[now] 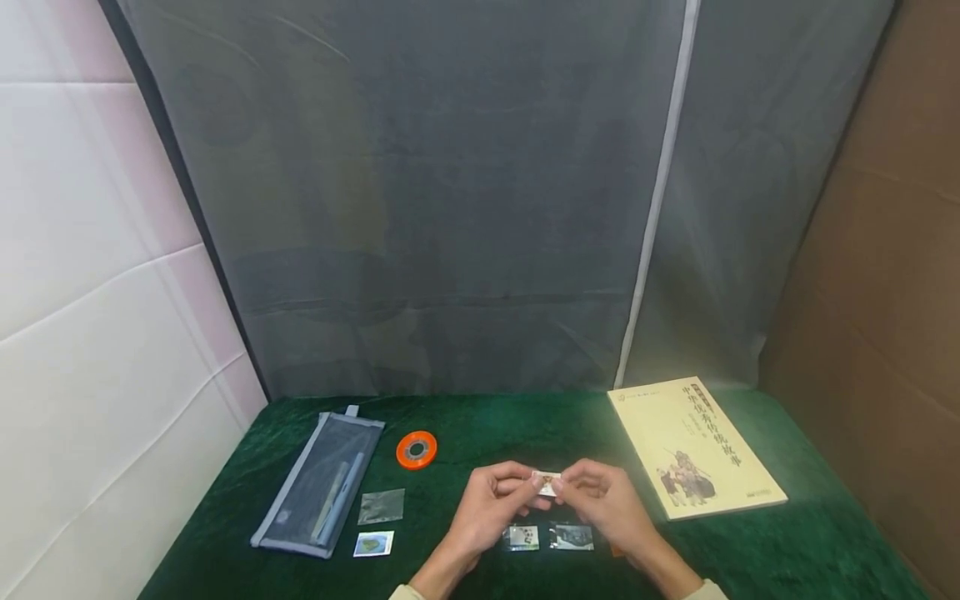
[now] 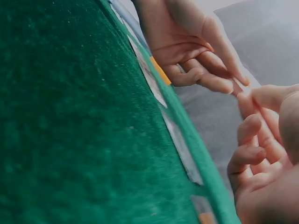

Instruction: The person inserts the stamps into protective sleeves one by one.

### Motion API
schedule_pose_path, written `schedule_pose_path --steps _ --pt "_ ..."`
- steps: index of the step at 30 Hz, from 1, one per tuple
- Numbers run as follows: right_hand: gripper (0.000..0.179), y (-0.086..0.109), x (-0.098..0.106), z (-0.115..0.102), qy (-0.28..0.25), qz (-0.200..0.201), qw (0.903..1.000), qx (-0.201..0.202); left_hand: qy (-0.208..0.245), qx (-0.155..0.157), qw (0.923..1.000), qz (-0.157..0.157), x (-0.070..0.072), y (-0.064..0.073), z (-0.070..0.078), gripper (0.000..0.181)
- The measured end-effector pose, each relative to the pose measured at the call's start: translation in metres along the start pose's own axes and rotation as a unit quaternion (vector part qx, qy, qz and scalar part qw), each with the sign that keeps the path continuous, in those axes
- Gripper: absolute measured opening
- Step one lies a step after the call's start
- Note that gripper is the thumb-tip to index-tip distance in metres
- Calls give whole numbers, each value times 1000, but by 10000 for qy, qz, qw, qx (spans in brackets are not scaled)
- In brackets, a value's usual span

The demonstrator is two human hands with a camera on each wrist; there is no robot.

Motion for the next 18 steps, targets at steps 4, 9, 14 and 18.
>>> schedule_pose_path --steps 4,9,14,18 --pt "20 -7 -7 -10 531 -107 9982 268 -192 54 9998 3 7 3 -1 28" --pt "24 -20 -27 -28 1006 -434 9915 702 -313 225 9991 158 24 15 -3 32" --pt "14 -31 -54 -37 1095 -860 9873 766 -700 317 9960 458 51 31 -6 31" --pt "8 -36 -78 -36 954 -1158 9855 796 -858 503 9935 557 75 45 -9 31"
Point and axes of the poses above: each hand's wrist, its own y-axis away from the middle knuckle, its own x-axis out of the back of the hand, z = x × y, the point moved 8 cm from there along -y, towards the middle knuckle, and after that the axes turned 15 degrees about x, right-handed, at the moved point
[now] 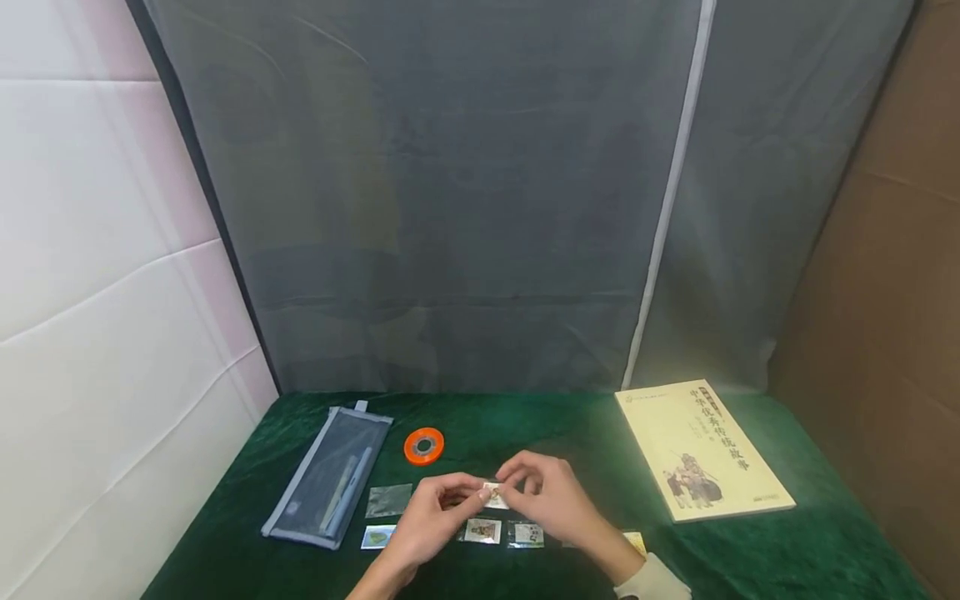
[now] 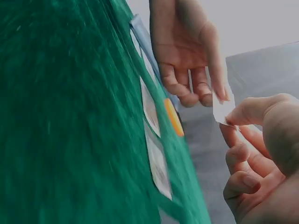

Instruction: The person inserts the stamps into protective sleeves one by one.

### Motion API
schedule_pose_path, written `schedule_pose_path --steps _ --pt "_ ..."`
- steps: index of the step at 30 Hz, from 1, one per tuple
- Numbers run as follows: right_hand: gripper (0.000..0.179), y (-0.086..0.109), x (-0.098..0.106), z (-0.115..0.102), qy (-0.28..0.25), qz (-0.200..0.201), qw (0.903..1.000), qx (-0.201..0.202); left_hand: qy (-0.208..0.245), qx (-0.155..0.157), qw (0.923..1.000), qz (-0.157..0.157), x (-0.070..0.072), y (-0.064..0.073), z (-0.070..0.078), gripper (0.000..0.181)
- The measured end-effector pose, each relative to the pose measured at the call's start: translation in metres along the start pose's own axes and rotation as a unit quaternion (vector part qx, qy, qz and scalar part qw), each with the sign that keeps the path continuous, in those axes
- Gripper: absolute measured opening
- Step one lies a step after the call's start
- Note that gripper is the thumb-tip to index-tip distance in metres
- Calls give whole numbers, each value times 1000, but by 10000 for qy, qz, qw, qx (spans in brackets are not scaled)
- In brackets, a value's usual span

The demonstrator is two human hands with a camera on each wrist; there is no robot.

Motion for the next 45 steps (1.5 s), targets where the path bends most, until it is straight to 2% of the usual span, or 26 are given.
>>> schedule_pose_path --steps 5,8,12,16,19,21,27,31,37,45 --pt "8 -12 -28 -1 -307 -331 9989 106 131 189 9996 -157 23 11 -9 40" --pt "9 -17 -44 -1 -466 -547 9974 45 -24 195 9998 -101 38 17 -15 41" --pt "8 -23 -60 -1 -506 -684 9964 -45 -751 49 9969 206 56 24 -18 28" --pt "6 -27 -75 -2 -301 -749 9967 77 -1717 -164 9829 645 69 31 -16 11" --pt "6 -29 -83 -2 60 -803 9965 233 -2169 -287 9717 894 72 35 -12 5" --pt "6 -31 -87 -4 408 -860 9949 343 -2313 -309 9672 1003 72 37 -9 6" --pt "8 -32 -92 -10 1347 -1014 9853 290 -2465 -225 9631 1055 72 36 -8 8" --pt "10 -32 -96 -15 1791 -1113 9771 278 -2680 -207 9571 1081 71 33 -10 9" --pt "16 -31 -100 -17 2214 -1144 9681 257 -2987 -209 9460 1247 70 29 -12 12" --pt "17 -31 -96 -20 2491 -1047 9623 318 -3013 -233 9420 1457 74 21 -19 17"
Point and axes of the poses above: each hand's wrist, its own y-axis away from the middle knuckle, its own x-axis out of the back of the hand, z = x × y, the point moved 8 cm from there along -y, towards the middle knuckle, and after that the axes turned 15 degrees about x, right-handed, at the moved point
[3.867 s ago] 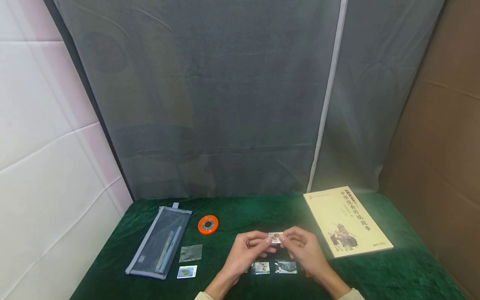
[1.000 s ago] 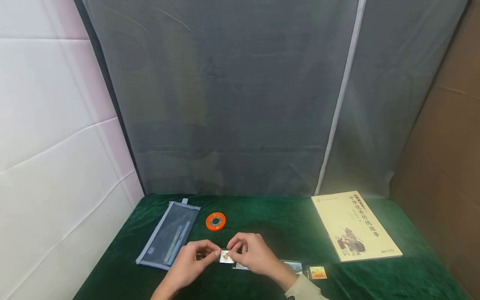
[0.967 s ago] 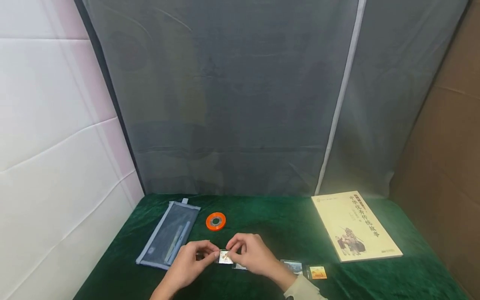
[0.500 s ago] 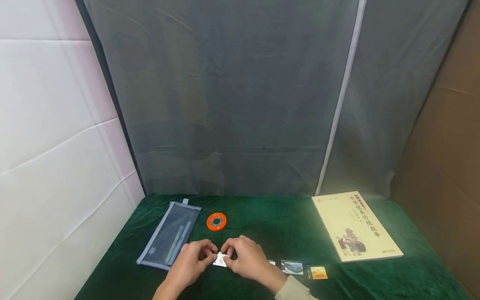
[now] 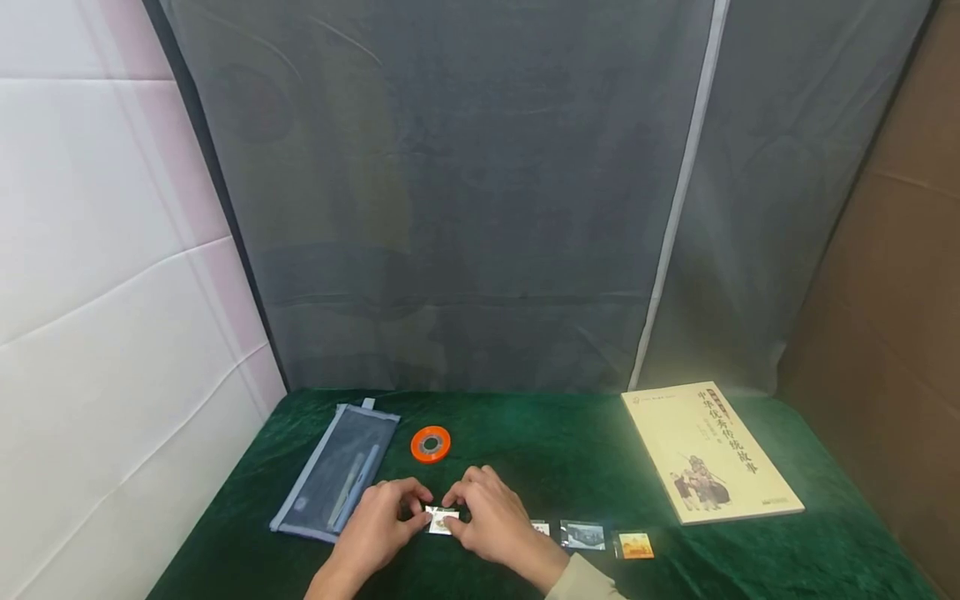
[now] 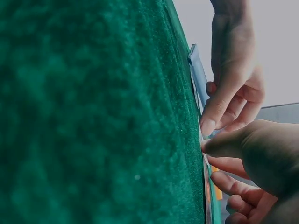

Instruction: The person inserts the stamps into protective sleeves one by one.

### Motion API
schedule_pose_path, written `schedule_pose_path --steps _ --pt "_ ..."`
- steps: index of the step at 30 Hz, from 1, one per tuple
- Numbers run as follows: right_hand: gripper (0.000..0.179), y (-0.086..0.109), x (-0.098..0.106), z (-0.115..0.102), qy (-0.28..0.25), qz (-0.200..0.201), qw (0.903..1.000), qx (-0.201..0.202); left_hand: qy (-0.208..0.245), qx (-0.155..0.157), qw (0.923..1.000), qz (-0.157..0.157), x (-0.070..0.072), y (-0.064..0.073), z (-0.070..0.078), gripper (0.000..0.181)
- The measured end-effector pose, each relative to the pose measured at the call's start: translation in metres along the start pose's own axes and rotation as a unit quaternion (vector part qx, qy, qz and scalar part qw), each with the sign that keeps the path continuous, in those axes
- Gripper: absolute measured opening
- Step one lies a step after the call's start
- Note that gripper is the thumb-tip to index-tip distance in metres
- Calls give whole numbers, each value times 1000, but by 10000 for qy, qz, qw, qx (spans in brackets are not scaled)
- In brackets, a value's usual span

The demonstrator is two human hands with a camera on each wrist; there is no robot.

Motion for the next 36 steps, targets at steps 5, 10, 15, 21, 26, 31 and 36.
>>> schedule_pose_path --steps 5,10,15,21,26,31,36 --pt "14 0 3 -3 -41 175 9998 89 190 108 9993 303 10 -5 -7 15" --pt "11 -5 0 -22 -260 215 9988 355 -139 97 9968 786 30 -8 -16 20" --pt "21 -10 -14 -48 -179 -372 9968 690 -694 -146 9949 720 36 -12 -22 23" --pt "37 -16 -33 -62 278 -796 9934 779 -758 -302 9960 364 39 -13 -23 23" --pt "38 -21 -42 -63 837 -601 9920 729 -885 -357 9951 269 37 -16 -23 27" --pt "34 -24 -42 -66 1223 -363 9890 743 -879 -518 9944 269 36 -16 -19 30" --pt "28 -26 -36 -67 791 -367 9945 584 -827 -539 9947 299 37 -16 -16 32"
Point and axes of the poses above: each hand's wrist, its own y-axis away from the middle knuckle, its own x-axis out of the back of the hand, z = x × y, the point moved 8 cm from there along -y, towards the middle knuckle, and after that the axes turned 15 degrees about x, right-handed, at the moved point
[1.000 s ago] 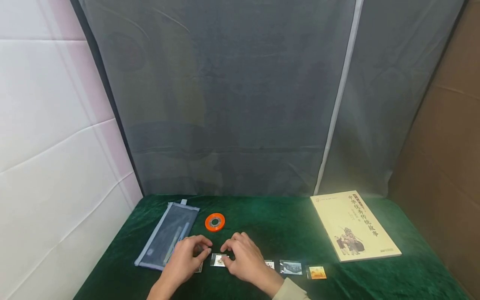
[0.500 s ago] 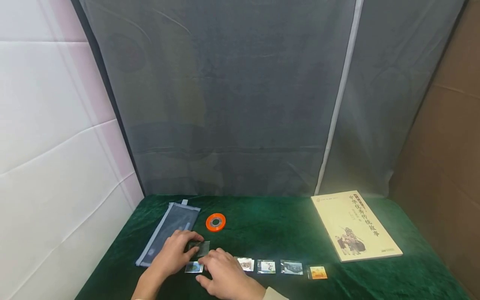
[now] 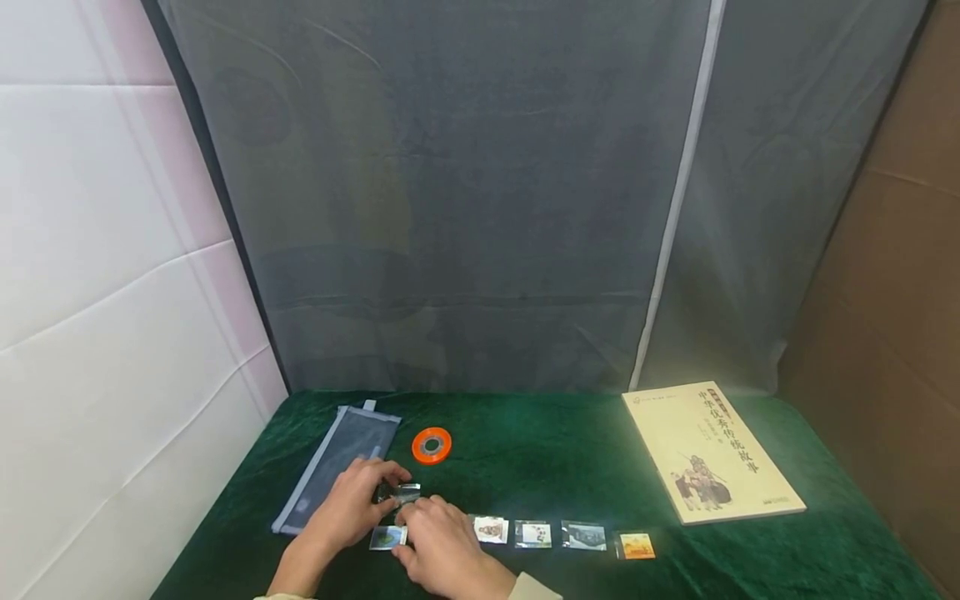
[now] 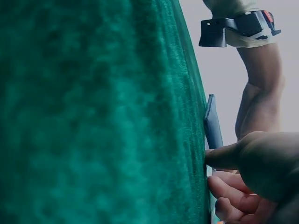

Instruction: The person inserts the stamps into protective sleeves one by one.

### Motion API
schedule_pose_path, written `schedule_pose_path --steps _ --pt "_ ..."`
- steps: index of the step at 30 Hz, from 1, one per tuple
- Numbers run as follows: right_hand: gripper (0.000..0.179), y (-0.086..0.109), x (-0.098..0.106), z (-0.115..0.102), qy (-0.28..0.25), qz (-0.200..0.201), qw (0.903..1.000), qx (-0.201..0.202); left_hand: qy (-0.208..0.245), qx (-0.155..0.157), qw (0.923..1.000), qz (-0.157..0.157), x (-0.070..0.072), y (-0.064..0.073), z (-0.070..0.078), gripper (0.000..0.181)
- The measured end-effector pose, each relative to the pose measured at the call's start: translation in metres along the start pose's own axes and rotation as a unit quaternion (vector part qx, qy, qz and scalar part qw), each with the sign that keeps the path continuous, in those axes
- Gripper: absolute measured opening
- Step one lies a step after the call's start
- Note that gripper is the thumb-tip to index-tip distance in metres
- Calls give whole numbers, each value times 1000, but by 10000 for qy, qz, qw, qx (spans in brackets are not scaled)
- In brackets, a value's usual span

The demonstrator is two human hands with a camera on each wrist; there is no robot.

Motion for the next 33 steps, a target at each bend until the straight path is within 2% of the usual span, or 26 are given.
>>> schedule_pose_path --steps 4,9,12,18,22,26,28,33 --pt "25 0 3 2 -549 -36 9982 -233 44 -30 10000 6 2 1 2 32" --pt "13 4 2 7 -1185 -9 9915 -535 369 -190 9990 -134 1 1 4 30" --pt "8 8 2 11 -1531 146 9863 -597 536 -257 9981 -137 2 0 6 27" --pt "7 21 12 27 -2165 672 9721 -597 960 -190 9951 160 4 -3 16 20" --pt "7 39 26 46 -2587 1083 9575 -680 1445 -226 9891 197 -1 -8 34 15" --pt "6 62 42 70 -3036 1426 9392 -737 1808 -500 9822 128 -14 -15 56 9" --pt "6 76 50 84 -3232 1530 9298 -869 1918 -622 9794 27 -22 -18 67 7" --pt "8 117 68 120 -3397 1761 9148 -1292 2167 -807 9720 -418 -43 -23 96 10"
Point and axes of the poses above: each hand's wrist, its own y-axis away from the middle knuckle, its own x-axis out of the back of the hand, z = x × y, the point moved 8 cm from there along -y, towards the middle knuckle, and after that the axes turned 15 degrees about x, right-handed, at the moved point
